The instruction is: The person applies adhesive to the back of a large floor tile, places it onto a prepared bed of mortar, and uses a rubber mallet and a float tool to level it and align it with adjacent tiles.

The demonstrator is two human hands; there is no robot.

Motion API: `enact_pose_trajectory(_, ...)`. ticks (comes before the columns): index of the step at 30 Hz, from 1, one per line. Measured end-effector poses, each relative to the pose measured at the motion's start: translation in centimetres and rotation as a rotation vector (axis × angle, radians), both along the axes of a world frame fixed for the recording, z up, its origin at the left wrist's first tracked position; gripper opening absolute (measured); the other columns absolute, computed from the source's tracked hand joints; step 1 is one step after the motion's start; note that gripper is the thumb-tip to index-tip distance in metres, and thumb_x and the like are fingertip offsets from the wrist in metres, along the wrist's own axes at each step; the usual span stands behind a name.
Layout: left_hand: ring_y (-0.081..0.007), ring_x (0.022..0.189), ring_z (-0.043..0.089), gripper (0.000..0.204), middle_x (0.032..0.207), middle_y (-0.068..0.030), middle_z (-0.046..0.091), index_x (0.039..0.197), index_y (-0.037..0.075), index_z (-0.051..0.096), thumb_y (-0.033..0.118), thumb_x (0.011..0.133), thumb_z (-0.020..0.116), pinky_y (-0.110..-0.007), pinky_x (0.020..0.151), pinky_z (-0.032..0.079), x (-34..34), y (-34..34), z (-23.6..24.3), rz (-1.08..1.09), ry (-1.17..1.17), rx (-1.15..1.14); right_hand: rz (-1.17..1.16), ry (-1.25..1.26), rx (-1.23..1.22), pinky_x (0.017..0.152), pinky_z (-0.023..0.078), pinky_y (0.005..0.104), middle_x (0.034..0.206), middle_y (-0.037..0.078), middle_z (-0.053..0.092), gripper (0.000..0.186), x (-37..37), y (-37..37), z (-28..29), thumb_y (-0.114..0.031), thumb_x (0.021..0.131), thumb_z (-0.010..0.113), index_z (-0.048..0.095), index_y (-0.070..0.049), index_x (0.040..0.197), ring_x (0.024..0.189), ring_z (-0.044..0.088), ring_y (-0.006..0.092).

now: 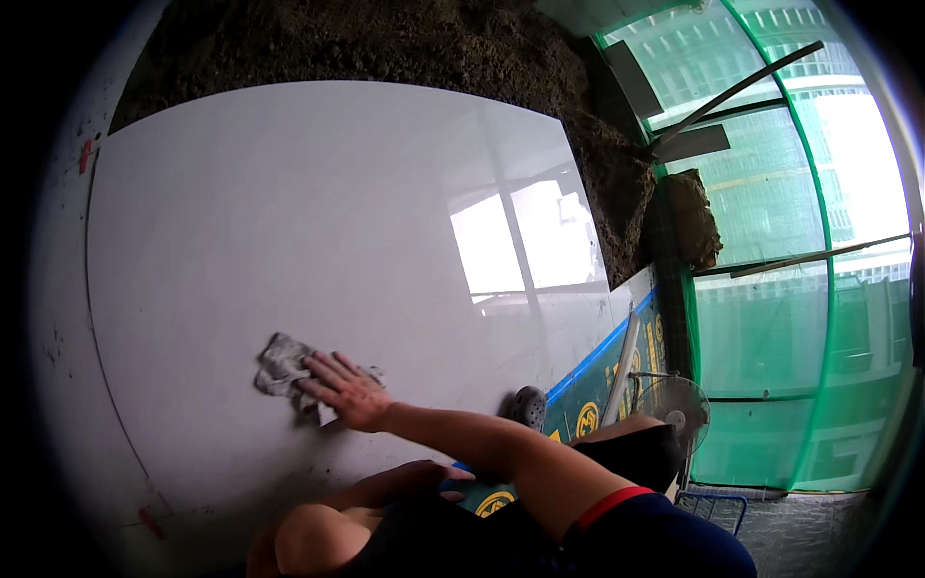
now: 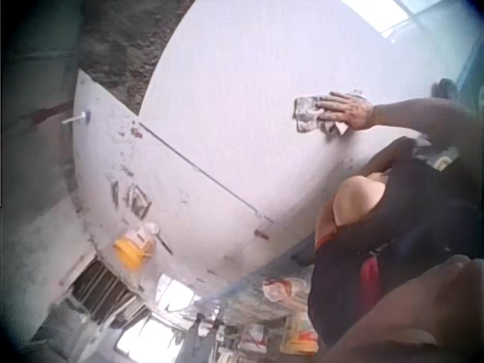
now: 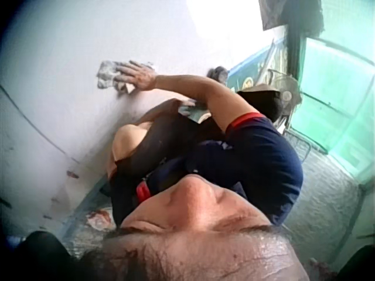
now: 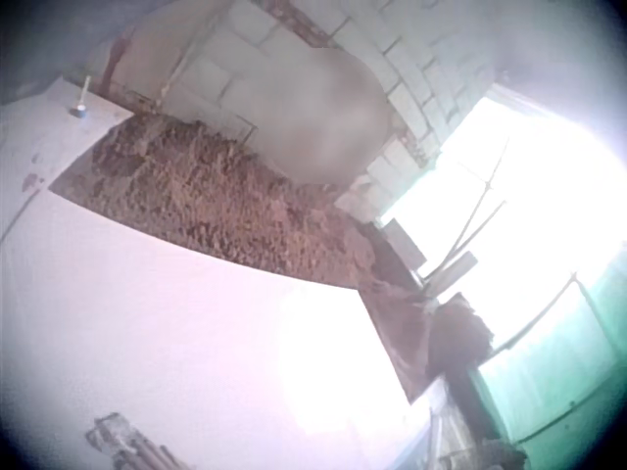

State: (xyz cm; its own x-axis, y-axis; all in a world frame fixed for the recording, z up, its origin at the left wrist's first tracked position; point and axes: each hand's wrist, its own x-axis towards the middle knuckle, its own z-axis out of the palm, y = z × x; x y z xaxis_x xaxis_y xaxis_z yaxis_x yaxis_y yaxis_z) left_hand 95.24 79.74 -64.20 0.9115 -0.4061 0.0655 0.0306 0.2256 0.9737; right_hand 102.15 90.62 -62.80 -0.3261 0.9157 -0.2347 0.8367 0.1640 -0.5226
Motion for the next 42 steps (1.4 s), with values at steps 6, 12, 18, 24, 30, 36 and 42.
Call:
enact_pose_trajectory(6, -0.0262, 0.122, 0.055, 0.046, 0.130, -0.0124, 0.060, 0.130, 0.007, 0.057, 0.025, 0.088, 0.065, -0.038, 0.105, 0.040, -1.1, 8.3, 7.0, 0.402, 0.181, 0.119, -0.067, -0.164, 0.015, 0.117, 0.014, 0.0527, 0.156, 0.021, 0.018, 0.078, 11.9, -3.6, -1.0, -0.012, 0.081, 0.058, 0.024, -0.011, 0.151, 0.146, 0.013, 0.0392)
enact_pose_trajectory(12, -0.0233, 0.111, 0.061, 0.047, 0.119, -0.0134, 0.064, 0.125, 0.002, 0.058, 0.012, 0.080, 0.066, -0.037, 0.099, 0.045, 0.5, 15.2, 10.9, 0.847, 0.461, 0.305, -0.178, -0.101, -0.067, 0.118, 0.013, 0.0524, 0.157, 0.020, 0.012, 0.083, 24.4, -8.4, 0.1, -0.016, 0.080, 0.063, 0.021, -0.011, 0.151, 0.146, 0.008, 0.0392)
enact_pose_trajectory(18, -0.0318, 0.119, 0.054, 0.059, 0.130, -0.0207, 0.055, 0.133, 0.000, 0.048, 0.017, 0.082, 0.070, -0.040, 0.102, 0.043, 5.8, 22.3, 13.9, 0.713, 0.685, 1.060, -0.067, -0.120, -0.100, 0.119, 0.014, 0.0505, 0.158, 0.019, 0.010, 0.082, 37.8, -12.7, 0.2, -0.018, 0.084, 0.063, 0.018, -0.011, 0.152, 0.147, 0.009, 0.0370)
enact_pose_trajectory(24, -0.0348, 0.138, 0.032, 0.084, 0.151, -0.0247, 0.028, 0.146, -0.004, 0.025, 0.039, 0.086, 0.066, -0.043, 0.112, 0.032, 17.2, 25.6, 10.1, 0.341, 1.067, 1.430, -0.124, -0.054, 0.070, 0.118, 0.015, 0.0488, 0.156, 0.015, 0.019, 0.078, 47.5, -15.0, -0.9, -0.019, 0.081, 0.065, 0.028, -0.015, 0.150, 0.146, 0.015, 0.0354)
enact_pose_trajectory(30, -0.0442, 0.145, 0.004, 0.099, 0.155, -0.0326, 0.001, 0.149, -0.009, 0.006, 0.059, 0.091, 0.049, -0.052, 0.117, 0.011, 31.8, 18.1, 0.2, 0.684, 1.403, 1.567, -0.348, 0.061, 0.308, 0.114, 0.028, 0.0494, 0.152, 0.017, 0.030, 0.078, 62.8, -18.4, -4.6, -0.016, 0.071, 0.070, 0.041, -0.015, 0.144, 0.139, 0.031, 0.0400)
enact_pose_trajectory(36, -0.0460, 0.145, 0.002, 0.091, 0.154, -0.0340, 0.002, 0.148, -0.010, 0.005, 0.054, 0.095, 0.042, -0.054, 0.116, 0.008, 33.3, 15.2, -4.7, 1.029, 1.045, 1.820, -1.620, -0.213, 0.166, 0.103, 0.039, 0.0407, 0.136, 0.021, 0.051, 0.050, 84.4, -22.2, -3.3, -0.005, 0.087, 0.046, 0.048, -0.011, 0.137, 0.126, 0.047, 0.0355)
enact_pose_trajectory(42, -0.0445, 0.145, 0.008, 0.081, 0.154, -0.0317, 0.010, 0.148, -0.009, 0.012, 0.046, 0.097, 0.041, -0.052, 0.117, 0.008, 32.8, 15.2, -4.4, 1.190, 0.610, 1.863, -1.398, -0.526, 0.747, 0.106, 0.038, 0.0427, 0.141, 0.022, 0.043, 0.064, 83.6, -21.6, 0.0, 0.009, 0.075, 0.047, 0.047, -0.007, 0.137, 0.130, 0.042, 0.0405)
